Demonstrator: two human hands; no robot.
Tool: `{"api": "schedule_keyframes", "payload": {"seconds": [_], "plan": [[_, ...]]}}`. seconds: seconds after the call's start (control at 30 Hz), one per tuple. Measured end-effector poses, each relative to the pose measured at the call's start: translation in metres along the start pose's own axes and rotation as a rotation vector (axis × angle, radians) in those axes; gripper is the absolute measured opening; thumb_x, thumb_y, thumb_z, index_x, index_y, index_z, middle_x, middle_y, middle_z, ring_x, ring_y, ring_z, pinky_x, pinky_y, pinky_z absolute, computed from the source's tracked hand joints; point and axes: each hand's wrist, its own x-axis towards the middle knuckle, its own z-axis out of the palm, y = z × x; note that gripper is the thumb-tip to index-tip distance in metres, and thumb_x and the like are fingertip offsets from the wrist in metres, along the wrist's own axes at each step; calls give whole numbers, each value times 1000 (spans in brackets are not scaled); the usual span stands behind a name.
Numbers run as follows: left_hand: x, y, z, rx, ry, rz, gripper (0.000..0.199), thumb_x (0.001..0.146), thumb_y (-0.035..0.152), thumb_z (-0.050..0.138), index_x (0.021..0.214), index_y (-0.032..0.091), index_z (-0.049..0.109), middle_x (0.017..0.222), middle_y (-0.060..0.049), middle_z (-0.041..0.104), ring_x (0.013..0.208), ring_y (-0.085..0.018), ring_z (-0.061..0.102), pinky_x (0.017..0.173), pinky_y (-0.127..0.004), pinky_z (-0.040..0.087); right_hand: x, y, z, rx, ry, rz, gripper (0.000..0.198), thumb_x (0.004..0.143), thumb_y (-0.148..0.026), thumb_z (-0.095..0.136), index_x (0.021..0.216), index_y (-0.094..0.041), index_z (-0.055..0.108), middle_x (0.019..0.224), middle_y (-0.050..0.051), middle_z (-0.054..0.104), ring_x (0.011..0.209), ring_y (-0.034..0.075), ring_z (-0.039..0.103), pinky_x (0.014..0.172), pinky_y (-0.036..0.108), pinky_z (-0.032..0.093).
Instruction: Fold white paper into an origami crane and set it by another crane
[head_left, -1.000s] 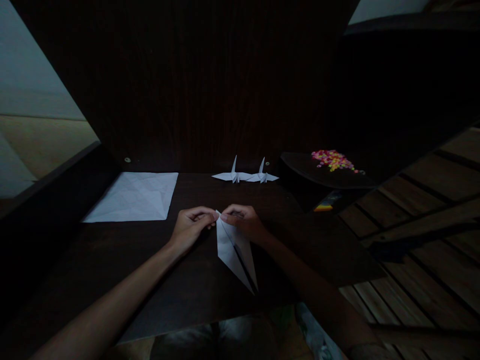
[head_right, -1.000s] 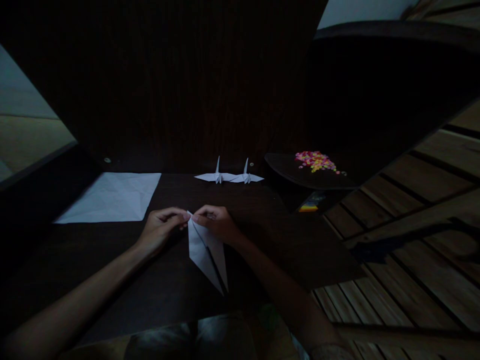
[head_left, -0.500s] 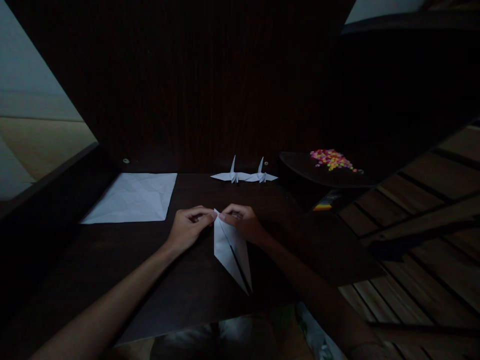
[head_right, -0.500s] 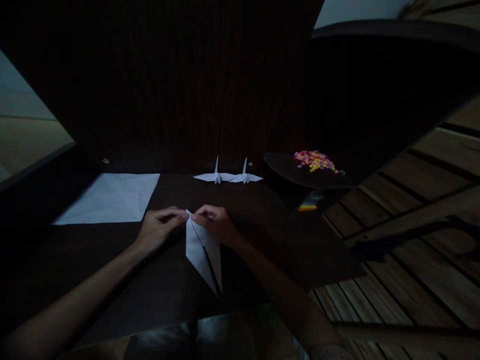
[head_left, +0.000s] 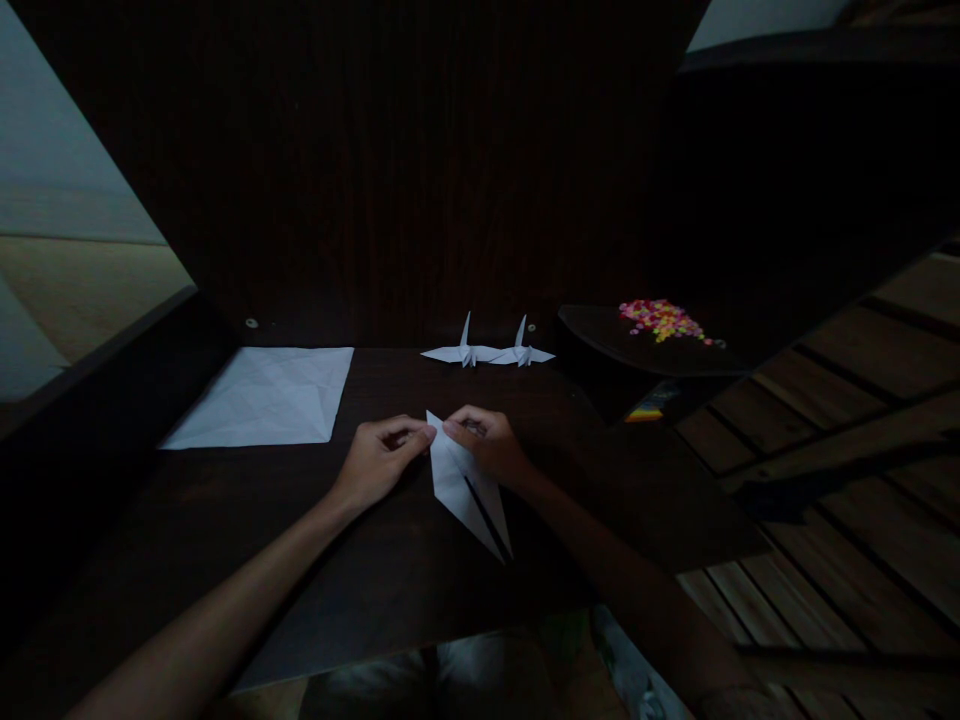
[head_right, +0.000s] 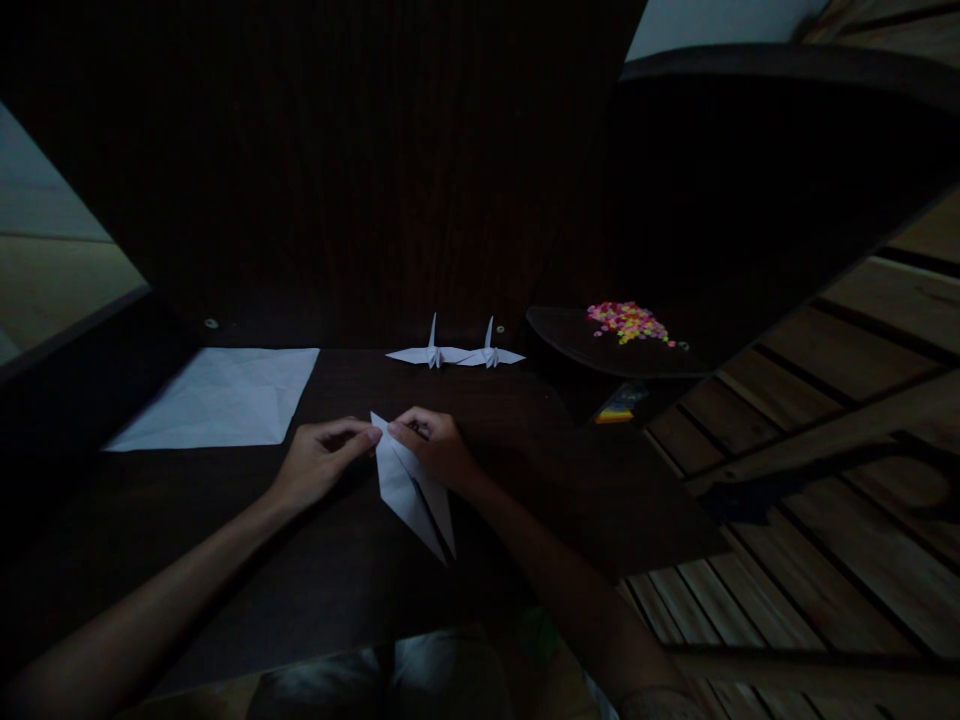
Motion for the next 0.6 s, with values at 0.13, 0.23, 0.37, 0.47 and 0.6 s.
{"api": "schedule_keyframes", "payload": {"seconds": [0.13,0.23,0.37,0.47,0.6], "plan": [[0,0,-1,32,17,16,24,77,36,67,79,13,75,69,-3,68,61,-14,57,57,-23,43,0,1,1,1,-1,7,19,76,-34,62,69,-16,62,63,-2,60,57,10,53,55,22,41],[-1,0,-2,39,27,28,23,77,35,68,79,14,76,67,-3,67,59,-13,55,54,-22,41,0,1,1,-4,3,-3,19,76,-34,62,69,-16,62,63,-1,60,57,10,53,55,22,41],[-1,2,-2,34,38,40,22,75,35,70,76,15,76,63,-2,66,55,-12,53,51,-22,39,0,2,1,-19,4,-17,19,77,-33,63,69,-16,63,63,-1,60,57,10,53,56,22,41],[-1,3,-2,9,30,25,21,76,34,69,73,15,75,62,-2,66,56,-13,55,53,-22,41,-1,2,2,-21,7,-17,19,77,-34,63,70,-16,63,64,-1,62,59,11,54,57,22,42],[0,1,-1,-25,37,49,19,77,31,66,69,15,74,61,-1,65,59,-13,57,56,-22,43,-2,0,2,-18,16,-22,19,76,-35,64,70,-17,63,66,0,63,61,11,55,58,23,42]]}}
